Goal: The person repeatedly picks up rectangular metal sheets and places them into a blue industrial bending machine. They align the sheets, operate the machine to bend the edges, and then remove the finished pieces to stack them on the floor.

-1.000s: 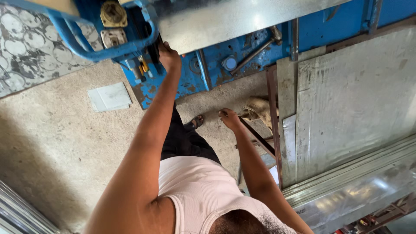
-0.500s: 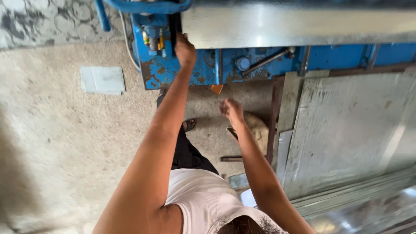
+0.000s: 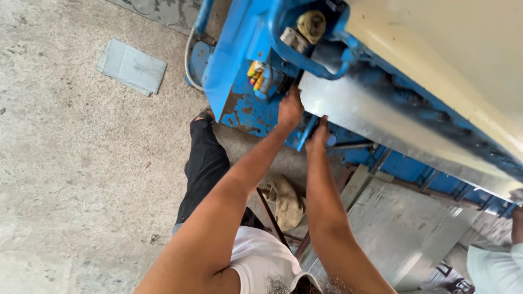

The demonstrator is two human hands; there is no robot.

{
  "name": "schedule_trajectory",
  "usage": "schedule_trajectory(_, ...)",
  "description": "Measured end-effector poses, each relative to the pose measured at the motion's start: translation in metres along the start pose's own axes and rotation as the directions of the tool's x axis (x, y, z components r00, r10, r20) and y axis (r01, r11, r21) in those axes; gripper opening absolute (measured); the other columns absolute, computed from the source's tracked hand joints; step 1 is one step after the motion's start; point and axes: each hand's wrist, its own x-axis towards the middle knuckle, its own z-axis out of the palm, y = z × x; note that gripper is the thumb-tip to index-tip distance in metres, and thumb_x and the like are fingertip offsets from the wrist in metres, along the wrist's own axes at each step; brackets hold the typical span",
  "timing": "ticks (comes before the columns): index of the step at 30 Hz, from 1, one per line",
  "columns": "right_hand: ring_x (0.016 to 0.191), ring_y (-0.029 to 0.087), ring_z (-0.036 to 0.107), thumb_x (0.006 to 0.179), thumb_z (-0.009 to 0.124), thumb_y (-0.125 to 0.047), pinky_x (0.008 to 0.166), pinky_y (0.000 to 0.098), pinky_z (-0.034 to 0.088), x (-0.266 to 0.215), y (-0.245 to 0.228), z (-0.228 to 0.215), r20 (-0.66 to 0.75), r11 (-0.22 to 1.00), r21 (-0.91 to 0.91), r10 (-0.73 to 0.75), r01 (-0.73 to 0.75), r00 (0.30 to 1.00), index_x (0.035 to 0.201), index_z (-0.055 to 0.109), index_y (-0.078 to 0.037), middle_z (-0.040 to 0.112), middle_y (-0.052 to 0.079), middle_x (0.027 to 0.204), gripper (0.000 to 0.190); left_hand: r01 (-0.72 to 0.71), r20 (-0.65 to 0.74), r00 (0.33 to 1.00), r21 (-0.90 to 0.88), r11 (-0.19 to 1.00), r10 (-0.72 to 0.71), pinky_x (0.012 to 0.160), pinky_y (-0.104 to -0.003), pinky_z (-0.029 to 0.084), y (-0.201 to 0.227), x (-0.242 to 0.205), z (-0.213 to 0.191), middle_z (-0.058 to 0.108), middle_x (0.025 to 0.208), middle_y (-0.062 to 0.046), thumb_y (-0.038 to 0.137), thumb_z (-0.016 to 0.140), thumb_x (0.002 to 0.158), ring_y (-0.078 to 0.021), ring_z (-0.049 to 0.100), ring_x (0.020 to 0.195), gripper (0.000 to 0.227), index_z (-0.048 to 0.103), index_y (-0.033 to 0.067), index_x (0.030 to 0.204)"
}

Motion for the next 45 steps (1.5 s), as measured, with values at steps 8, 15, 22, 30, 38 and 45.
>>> schedule_trajectory(8, 0.112, 0.027, 0.061, 0.102, 0.056, -0.046, 0.093, 0.0482, 0.051, -0.018, -0.019, 0.007, -0.034, 0.995, 0.006, 0.102, -0.102, 0.994, 0.123, 0.066, -0.009, 0.068, 0.005, 0.120, 0.043, -0.057, -0.029, 0.998, -0.077, 0.995, 0.055, 0.064, -0.057, 0.054, 0.004, -0.014, -0.004, 0.070, 0.089, -0.028, 0.012, 0.052, 0.103, -0.0488, 0.068, 0.080, 0.008, 0.050, 0.0055, 0.108)
schedule_trajectory(15, 0.109, 0.027, 0.057, 0.104, 0.068, -0.043, 0.095, 0.0454, 0.046, -0.017, -0.019, 0.004, 0.002, 1.000, -0.010, -0.010, 0.010, 1.000, 0.126, 0.066, -0.005, 0.066, 0.007, 0.118, 0.044, -0.035, -0.001, 0.999, -0.030, 0.999, 0.035, 0.065, -0.056, 0.053, 0.020, -0.015, -0.022, 0.069, 0.083, -0.026, 0.010, 0.056, 0.101, -0.0477, 0.067, 0.079, 0.008, 0.052, 0.0038, 0.105)
schedule_trajectory(22, 0.115, 0.027, 0.055, 0.095, 0.065, -0.044, 0.098, 0.0464, 0.045, -0.006, -0.025, -0.019, 0.080, 0.997, -0.004, 0.079, -0.079, 0.994, 0.127, 0.062, -0.011, 0.066, 0.004, 0.122, 0.045, -0.134, -0.181, 0.970, 0.160, 0.978, 0.163, 0.067, -0.054, 0.052, 0.030, -0.019, -0.031, 0.067, 0.074, -0.017, 0.017, 0.056, 0.101, -0.0409, 0.067, 0.077, 0.009, 0.054, 0.0091, 0.098)
schedule_trajectory(30, 0.128, 0.030, 0.057, 0.097, 0.069, -0.043, 0.114, 0.0469, 0.044, 0.005, -0.007, -0.035, 0.242, 0.993, 0.109, -0.062, 0.036, 0.968, 0.132, 0.063, -0.003, 0.064, 0.011, 0.133, 0.053, 0.021, -0.074, 0.997, 0.110, 0.994, -0.012, 0.061, -0.056, 0.053, 0.028, -0.024, -0.027, 0.067, 0.072, -0.021, 0.019, 0.056, 0.103, -0.0435, 0.068, 0.070, 0.013, 0.054, 0.0079, 0.097)
schedule_trajectory(38, 0.116, 0.028, 0.061, 0.097, 0.071, -0.041, 0.104, 0.0475, 0.050, 0.003, -0.006, -0.022, 0.158, 0.994, 0.076, -0.090, 0.079, 0.983, 0.129, 0.062, -0.006, 0.065, 0.008, 0.123, 0.049, 0.058, 0.053, 0.997, 0.102, 0.993, -0.064, 0.063, -0.058, 0.053, 0.024, -0.019, -0.028, 0.070, 0.077, -0.023, 0.019, 0.051, 0.104, -0.0463, 0.069, 0.074, 0.012, 0.052, 0.0078, 0.105)
schedule_trajectory(45, 0.102, 0.024, 0.060, 0.088, 0.074, -0.034, 0.080, 0.0382, 0.049, 0.009, 0.008, -0.018, -0.004, 0.995, 0.089, -0.044, 0.044, 0.999, 0.124, 0.063, -0.013, 0.066, 0.000, 0.115, 0.043, 0.046, 0.007, 0.999, 0.142, 0.989, -0.048, 0.064, -0.063, 0.050, 0.007, -0.016, -0.022, 0.070, 0.081, -0.028, 0.021, 0.047, 0.103, -0.0521, 0.067, 0.077, 0.016, 0.055, 0.0101, 0.112)
